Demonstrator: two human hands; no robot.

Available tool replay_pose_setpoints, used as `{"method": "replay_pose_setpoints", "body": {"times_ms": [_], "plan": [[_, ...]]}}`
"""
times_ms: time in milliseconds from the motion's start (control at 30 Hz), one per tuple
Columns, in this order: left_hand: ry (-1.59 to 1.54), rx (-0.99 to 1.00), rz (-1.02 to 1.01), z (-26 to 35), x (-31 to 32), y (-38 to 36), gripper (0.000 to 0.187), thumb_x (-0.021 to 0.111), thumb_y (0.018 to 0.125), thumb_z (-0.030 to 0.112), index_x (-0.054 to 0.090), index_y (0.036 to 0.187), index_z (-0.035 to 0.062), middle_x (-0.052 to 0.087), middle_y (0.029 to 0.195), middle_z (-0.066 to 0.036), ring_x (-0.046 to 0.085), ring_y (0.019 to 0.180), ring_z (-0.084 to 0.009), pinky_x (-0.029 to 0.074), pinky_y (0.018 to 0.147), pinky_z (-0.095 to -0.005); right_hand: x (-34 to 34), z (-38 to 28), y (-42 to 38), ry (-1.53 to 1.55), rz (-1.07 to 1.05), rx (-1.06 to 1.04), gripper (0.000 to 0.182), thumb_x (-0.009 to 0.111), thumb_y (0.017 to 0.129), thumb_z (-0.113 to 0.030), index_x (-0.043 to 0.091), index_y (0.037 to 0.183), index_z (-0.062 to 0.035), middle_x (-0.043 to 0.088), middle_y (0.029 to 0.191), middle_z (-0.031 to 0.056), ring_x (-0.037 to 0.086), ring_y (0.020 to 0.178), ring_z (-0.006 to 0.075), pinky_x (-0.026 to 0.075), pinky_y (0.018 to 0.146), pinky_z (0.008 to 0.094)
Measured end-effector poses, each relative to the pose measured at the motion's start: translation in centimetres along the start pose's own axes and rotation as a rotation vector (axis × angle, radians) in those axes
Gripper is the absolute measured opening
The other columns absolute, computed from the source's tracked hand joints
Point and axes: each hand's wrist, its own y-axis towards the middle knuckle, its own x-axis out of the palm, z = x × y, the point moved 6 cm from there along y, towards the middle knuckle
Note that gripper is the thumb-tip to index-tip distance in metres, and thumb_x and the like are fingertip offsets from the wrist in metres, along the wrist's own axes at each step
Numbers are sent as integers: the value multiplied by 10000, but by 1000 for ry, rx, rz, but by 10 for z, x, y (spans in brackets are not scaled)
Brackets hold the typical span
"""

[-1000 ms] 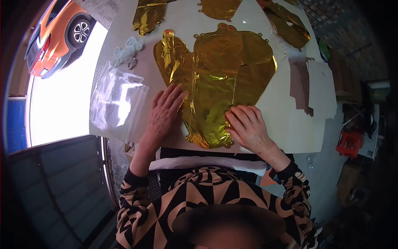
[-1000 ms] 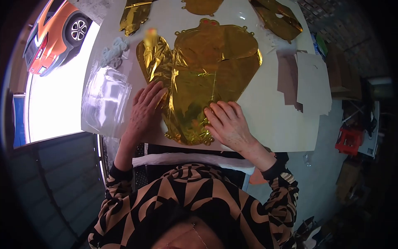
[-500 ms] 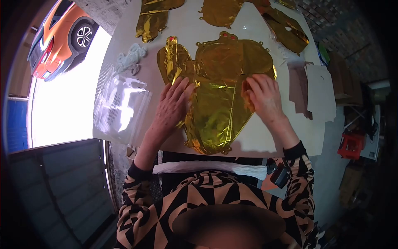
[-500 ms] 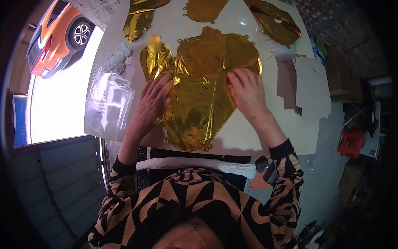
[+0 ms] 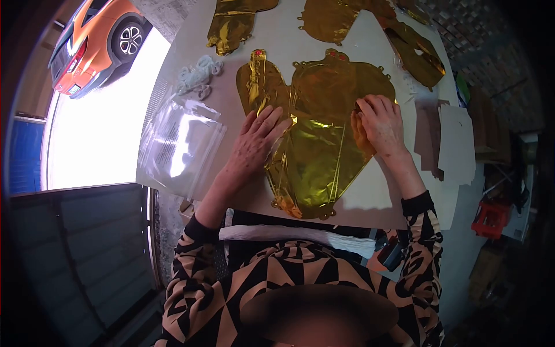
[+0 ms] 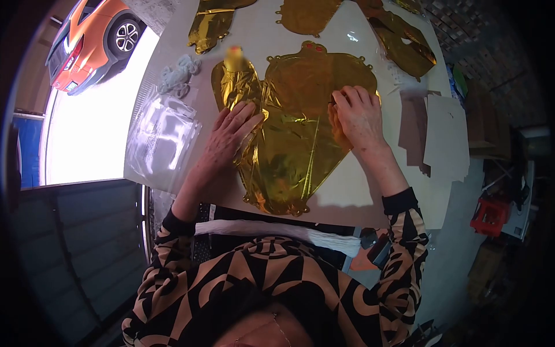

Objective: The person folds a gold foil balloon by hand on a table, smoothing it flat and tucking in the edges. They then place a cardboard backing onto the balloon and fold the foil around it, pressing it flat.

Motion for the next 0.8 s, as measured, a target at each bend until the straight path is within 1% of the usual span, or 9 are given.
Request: {"method": "replay_pose_setpoints", "body": {"times_ms": [100,200,400,500,600,800], "plan": [[1,-11,4,0,0,0,529,597,1014,177,523,1538,159,455,1613,-90,360,1545,-262,230,1288,-494,-1,-4,15,-24,9,-23,406,717,886,-146,657,1287,-124,628,1262,60,579,1229,276,450,1014,458],[-31,-21,33,-1,3,-1,546,626,998,169,526,1535,152,459,1608,-95,366,1540,-267,237,1281,-495,0,-12,38,26,41,-78,440,711,885,-139,638,1318,-132,619,1319,70,568,1270,282,443,1023,457],[-18,-3,48,-3,5,-2,560,654,972,141,537,1520,140,472,1598,-99,375,1535,-276,245,1275,-498,33,-36,85,175,43,-259,483,682,893,-101,616,1369,-154,573,1434,80,501,1394,279,417,1076,463],[-19,-3,53,0,2,-2,542,654,970,138,556,1503,143,482,1587,-105,385,1527,-278,244,1275,-498,48,-48,104,208,-4,-316,483,652,913,-79,614,1383,-184,550,1466,65,474,1428,266,404,1098,471],[-23,-6,64,3,-1,-1,517,648,971,135,579,1483,148,490,1578,-112,394,1519,-280,245,1274,-501,54,-54,114,255,-8,-349,439,624,931,-66,623,1352,-194,538,1485,47,465,1439,257,401,1101,471],[-17,-15,61,3,1,-1,475,622,981,126,610,1456,153,494,1574,-120,396,1517,-285,244,1274,-506,60,-51,122,295,-53,-336,393,615,933,-49,630,1298,-196,539,1481,37,472,1429,256,411,1090,469]]}}
